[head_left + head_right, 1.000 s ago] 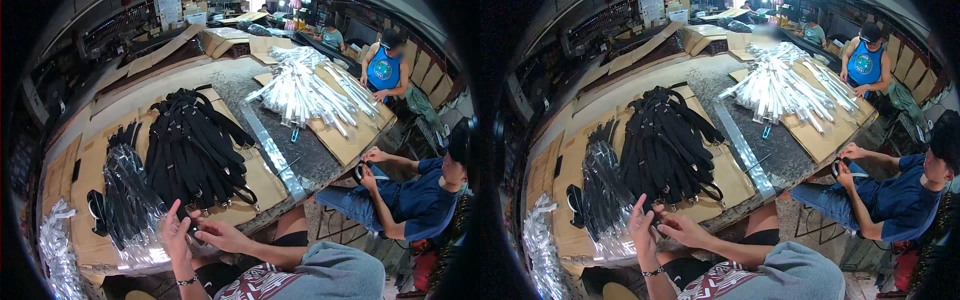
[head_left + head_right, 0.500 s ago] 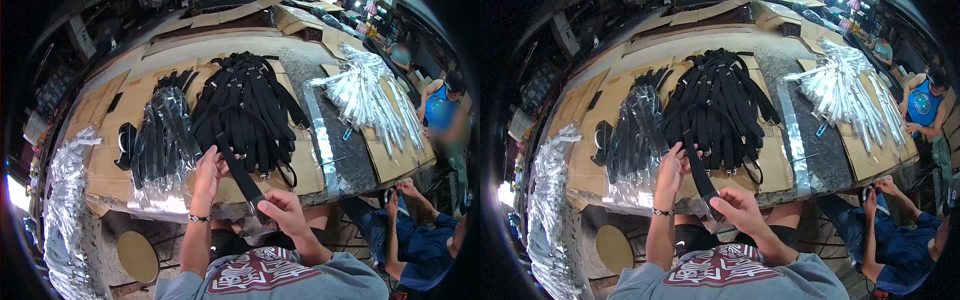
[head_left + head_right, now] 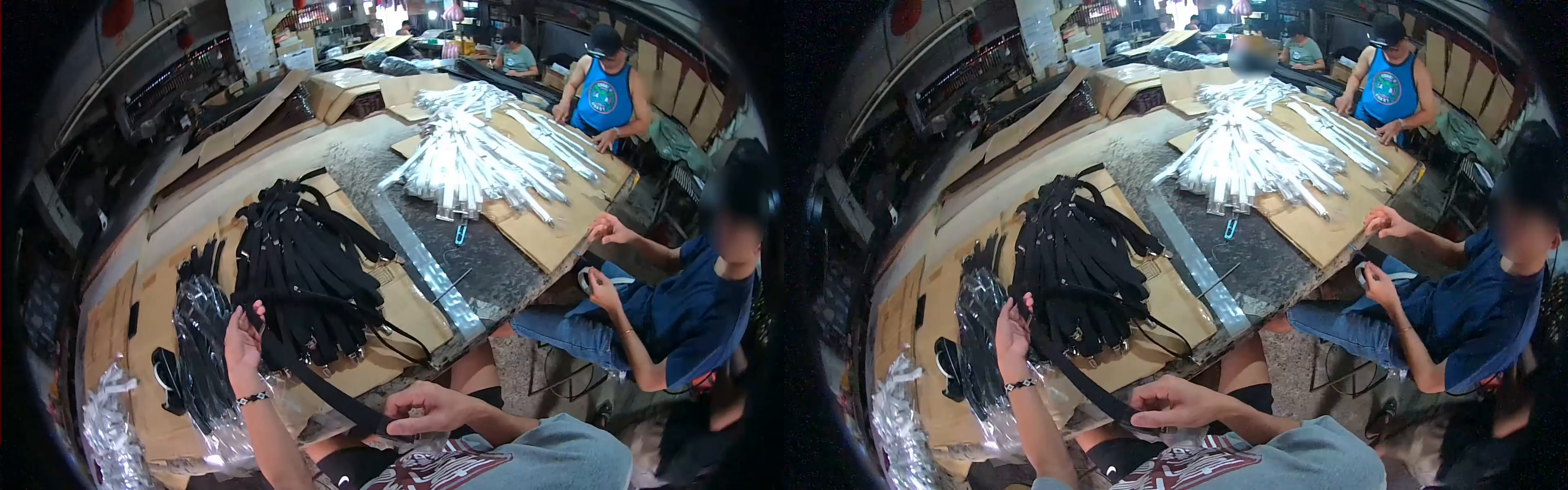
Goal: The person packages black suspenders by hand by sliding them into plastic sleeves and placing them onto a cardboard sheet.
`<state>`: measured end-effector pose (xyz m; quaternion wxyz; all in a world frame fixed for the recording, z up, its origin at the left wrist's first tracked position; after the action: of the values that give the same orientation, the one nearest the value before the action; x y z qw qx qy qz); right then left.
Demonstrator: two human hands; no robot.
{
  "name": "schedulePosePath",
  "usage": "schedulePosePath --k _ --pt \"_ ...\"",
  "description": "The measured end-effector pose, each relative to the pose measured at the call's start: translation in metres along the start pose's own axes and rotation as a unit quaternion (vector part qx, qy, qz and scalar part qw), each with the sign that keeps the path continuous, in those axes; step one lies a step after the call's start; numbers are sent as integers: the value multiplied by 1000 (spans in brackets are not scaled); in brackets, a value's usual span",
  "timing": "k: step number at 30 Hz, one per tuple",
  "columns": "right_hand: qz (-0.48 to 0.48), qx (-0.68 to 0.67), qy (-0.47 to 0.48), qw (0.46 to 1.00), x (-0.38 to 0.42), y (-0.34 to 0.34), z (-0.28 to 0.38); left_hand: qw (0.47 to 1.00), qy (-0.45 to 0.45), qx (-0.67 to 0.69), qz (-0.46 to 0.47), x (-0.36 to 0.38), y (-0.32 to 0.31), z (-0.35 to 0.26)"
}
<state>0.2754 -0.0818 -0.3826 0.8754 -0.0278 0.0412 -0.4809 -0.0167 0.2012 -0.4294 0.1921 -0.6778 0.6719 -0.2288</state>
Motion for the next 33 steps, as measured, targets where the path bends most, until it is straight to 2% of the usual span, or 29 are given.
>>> schedulePosePath --k 2,6,10,11,13,16,18,21,25,27,30,33 --pt "-1 -20 -4 1000 8 3 0 996 65 60 5 -12 0 -3" --pt "-2 -21 -30 999 17 9 -2 999 25 10 17 -21 -4 -3" --pt "-17 53 -20 998 18 12 -17 994 -57 -27 91 5 -58 -57" --pt "-22 81 -16 996 17 14 -20 994 -88 -34 60 32 -92 -80" --pt "-19 109 -15 994 15 16 -29 989 -111 5 100 72 -140 -118" --pt "0 111 -28 993 14 11 -52 974 -158 20 158 112 -179 -159" --pt "5 123 -34 992 11 8 -66 954 -175 40 241 131 -205 -174" --pt "5 91 -50 995 0 2 -97 939 -194 24 283 152 -228 -178" --pt "1 61 -11 998 -20 -9 -77 935 -237 -61 258 169 -236 -164" --pt "6 54 -4 999 -33 -11 -63 934 -229 -81 260 171 -236 -161" --pt "-32 108 45 993 -46 -10 -25 935 -226 -85 258 172 -235 -155" --pt "-72 74 129 986 -63 -12 -1 937 -206 -89 267 171 -235 -151"
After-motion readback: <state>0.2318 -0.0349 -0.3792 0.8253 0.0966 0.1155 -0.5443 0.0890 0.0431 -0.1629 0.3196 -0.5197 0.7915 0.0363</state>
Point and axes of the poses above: each hand's wrist, its own x-axis away from the middle knuckle, its own y-axis out of the back of the hand, z = x × y, the point moved 4 cm from there along -x, towards the middle knuckle, and after that the axes turned 9 degrees about -y, right-handed, at the moved point
